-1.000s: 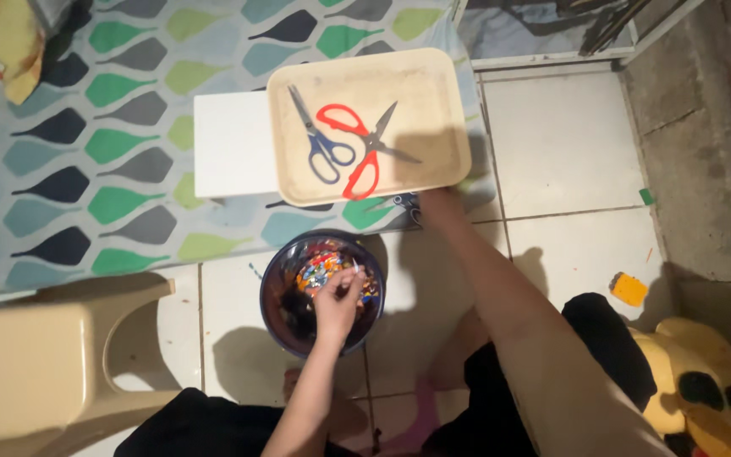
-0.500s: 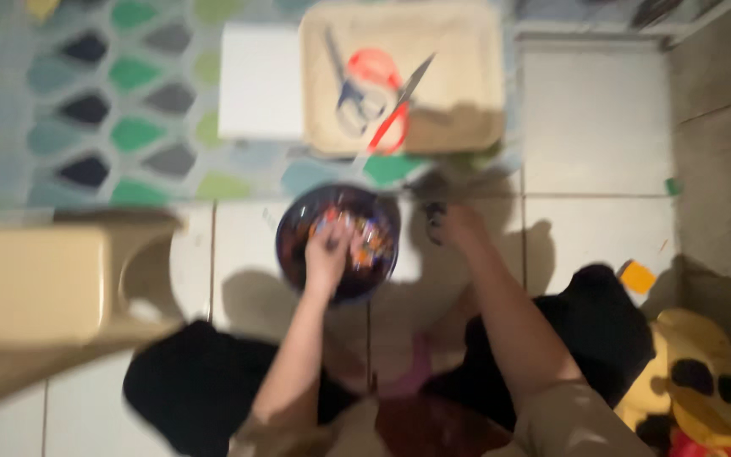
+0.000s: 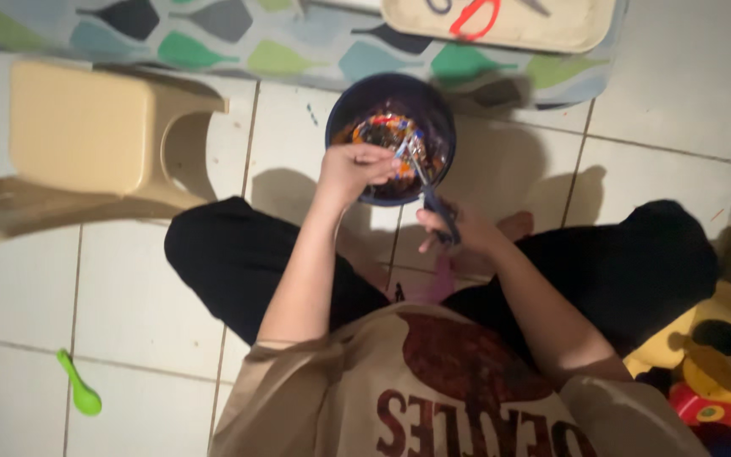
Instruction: The person sits on the floor and uses scissors to cut small colorful candy wrappers from a tray into smaller pieces, dropping them into a dark bowl. The person repeatedly picks up wrappers, cuts them, and places the pieces into the bowl.
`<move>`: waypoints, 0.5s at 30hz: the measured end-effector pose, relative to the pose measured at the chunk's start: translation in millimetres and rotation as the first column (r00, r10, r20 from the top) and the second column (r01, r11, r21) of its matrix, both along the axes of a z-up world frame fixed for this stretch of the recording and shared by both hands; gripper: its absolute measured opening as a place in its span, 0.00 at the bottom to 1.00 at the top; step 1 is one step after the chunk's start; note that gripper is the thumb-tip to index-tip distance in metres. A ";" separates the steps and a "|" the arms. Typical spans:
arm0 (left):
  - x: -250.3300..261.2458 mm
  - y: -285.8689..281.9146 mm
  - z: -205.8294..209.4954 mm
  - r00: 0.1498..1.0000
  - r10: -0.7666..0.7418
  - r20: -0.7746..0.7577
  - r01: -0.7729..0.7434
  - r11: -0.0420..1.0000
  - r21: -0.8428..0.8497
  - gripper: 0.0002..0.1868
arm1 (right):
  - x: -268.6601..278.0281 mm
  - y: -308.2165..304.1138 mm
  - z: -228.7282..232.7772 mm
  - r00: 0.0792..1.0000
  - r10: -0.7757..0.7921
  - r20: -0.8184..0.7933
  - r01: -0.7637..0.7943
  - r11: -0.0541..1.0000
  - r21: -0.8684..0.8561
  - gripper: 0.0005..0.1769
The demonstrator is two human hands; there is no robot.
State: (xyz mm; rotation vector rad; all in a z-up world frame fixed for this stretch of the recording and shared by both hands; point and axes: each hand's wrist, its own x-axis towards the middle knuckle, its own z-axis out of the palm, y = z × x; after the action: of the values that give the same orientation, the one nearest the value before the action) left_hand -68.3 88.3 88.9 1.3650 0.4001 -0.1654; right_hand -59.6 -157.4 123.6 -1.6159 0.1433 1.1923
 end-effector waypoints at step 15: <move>10.8 21.2 1.1 0.988 -0.120 -0.093 0.149 0.877 0.456 0.08 | -6.2 3.9 -1.7 0.997 0.034 0.069 -0.018 0.977 -0.213 0.28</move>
State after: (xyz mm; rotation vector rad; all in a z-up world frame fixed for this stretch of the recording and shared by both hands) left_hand -57.5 109.5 90.0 1.8664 0.4120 -0.2383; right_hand -65.8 -153.5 121.8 -1.8503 0.2094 1.1677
